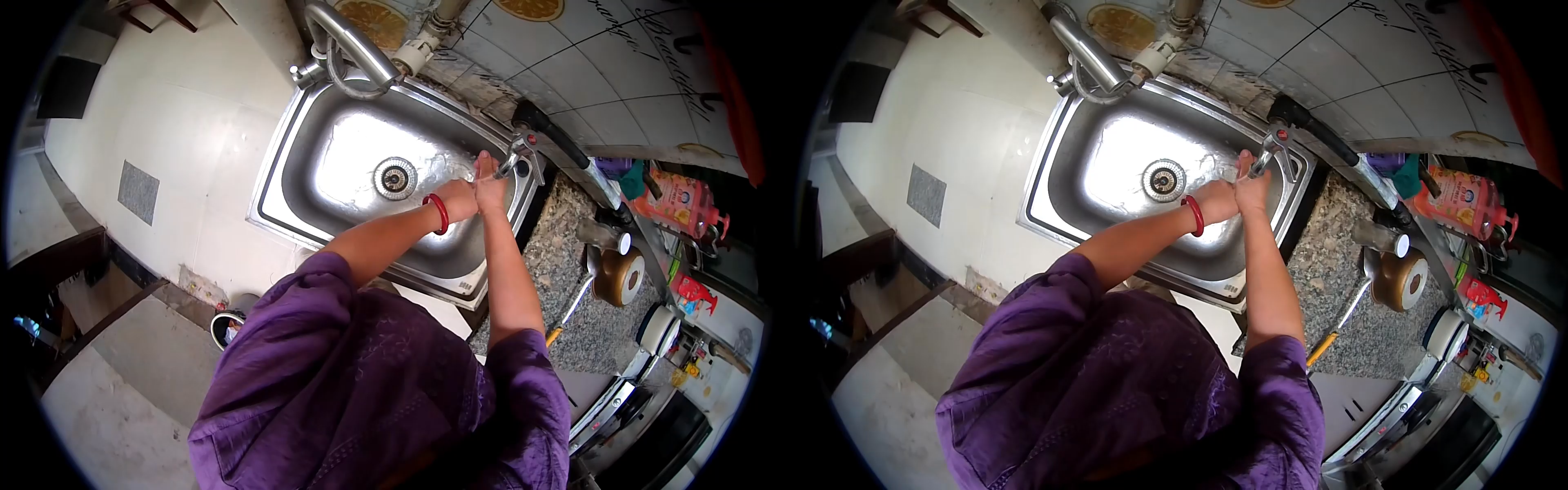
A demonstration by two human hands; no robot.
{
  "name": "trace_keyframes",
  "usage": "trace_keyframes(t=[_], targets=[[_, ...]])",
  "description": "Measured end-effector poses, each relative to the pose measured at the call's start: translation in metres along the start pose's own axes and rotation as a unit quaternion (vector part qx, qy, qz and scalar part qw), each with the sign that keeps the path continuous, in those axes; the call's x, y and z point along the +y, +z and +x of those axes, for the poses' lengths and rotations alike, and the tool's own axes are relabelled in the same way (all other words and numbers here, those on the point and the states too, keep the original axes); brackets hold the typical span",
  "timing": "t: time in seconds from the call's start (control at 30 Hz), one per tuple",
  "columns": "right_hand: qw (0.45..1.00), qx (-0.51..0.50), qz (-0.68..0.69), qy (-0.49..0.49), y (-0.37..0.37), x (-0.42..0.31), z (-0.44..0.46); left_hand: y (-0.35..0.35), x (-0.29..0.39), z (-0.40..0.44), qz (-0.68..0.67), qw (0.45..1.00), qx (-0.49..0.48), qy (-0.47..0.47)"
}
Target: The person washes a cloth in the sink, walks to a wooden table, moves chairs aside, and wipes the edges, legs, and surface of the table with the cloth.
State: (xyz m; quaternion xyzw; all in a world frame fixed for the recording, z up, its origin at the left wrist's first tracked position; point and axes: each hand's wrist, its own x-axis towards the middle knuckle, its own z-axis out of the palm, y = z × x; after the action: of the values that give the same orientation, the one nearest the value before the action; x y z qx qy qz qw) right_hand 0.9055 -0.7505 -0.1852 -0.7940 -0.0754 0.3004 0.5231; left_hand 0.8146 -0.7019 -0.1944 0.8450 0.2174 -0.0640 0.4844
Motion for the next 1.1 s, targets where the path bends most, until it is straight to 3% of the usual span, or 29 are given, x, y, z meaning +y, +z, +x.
trace_keyframes(t=[0.13, 0.2, 0.3, 0.37, 0.43, 0.57, 0.7, 0.77, 0.83, 0.9, 0.97, 1.07, 1.1], targets=[[0.988, 0.056, 0.144, 0.027, -0.001, 0.019, 0.006, -0.017, 0.014, -0.007, -0.023, 0.996, -0.009, -0.081], [0.993, 0.048, 0.105, -0.034, -0.011, 0.010, 0.000, -0.009, 0.010, 0.003, -0.030, 0.994, 0.012, -0.108], [0.991, 0.080, 0.019, -0.103, -0.047, -0.031, -0.024, 0.014, -0.008, 0.033, -0.046, 0.995, 0.069, -0.058], [0.981, 0.085, 0.143, -0.097, -0.061, -0.073, -0.050, -0.008, 0.001, 0.023, -0.256, 0.951, -0.044, -0.167], [0.985, 0.056, 0.066, -0.149, -0.066, -0.095, -0.072, -0.014, 0.006, 0.013, -0.440, 0.852, -0.099, -0.265], [0.961, 0.113, -0.124, -0.219, -0.041, -0.125, -0.111, -0.004, -0.023, -0.006, -0.528, 0.779, -0.149, -0.303], [0.960, 0.061, -0.068, -0.263, -0.018, -0.114, -0.120, -0.032, -0.044, -0.046, -0.609, 0.735, -0.158, -0.253], [0.967, -0.060, 0.134, -0.207, -0.020, -0.088, -0.101, -0.047, -0.040, -0.057, -0.624, 0.720, -0.143, -0.268], [0.916, -0.180, 0.335, -0.130, -0.012, -0.056, -0.087, -0.061, -0.039, -0.070, -0.657, 0.694, -0.149, -0.255], [0.960, -0.093, 0.263, -0.037, 0.011, -0.024, -0.074, -0.085, -0.022, -0.092, -0.682, 0.670, -0.176, -0.233], [0.963, -0.148, 0.227, -0.007, 0.040, -0.024, -0.073, -0.093, -0.021, -0.105, -0.718, 0.627, -0.234, -0.189], [0.850, -0.305, 0.394, 0.171, 0.071, -0.079, -0.107, -0.096, -0.024, -0.121, -0.743, 0.583, -0.303, -0.127], [0.851, -0.339, 0.380, 0.127, 0.073, -0.073, -0.102, -0.096, -0.027, -0.125, -0.753, 0.562, -0.322, -0.118]])
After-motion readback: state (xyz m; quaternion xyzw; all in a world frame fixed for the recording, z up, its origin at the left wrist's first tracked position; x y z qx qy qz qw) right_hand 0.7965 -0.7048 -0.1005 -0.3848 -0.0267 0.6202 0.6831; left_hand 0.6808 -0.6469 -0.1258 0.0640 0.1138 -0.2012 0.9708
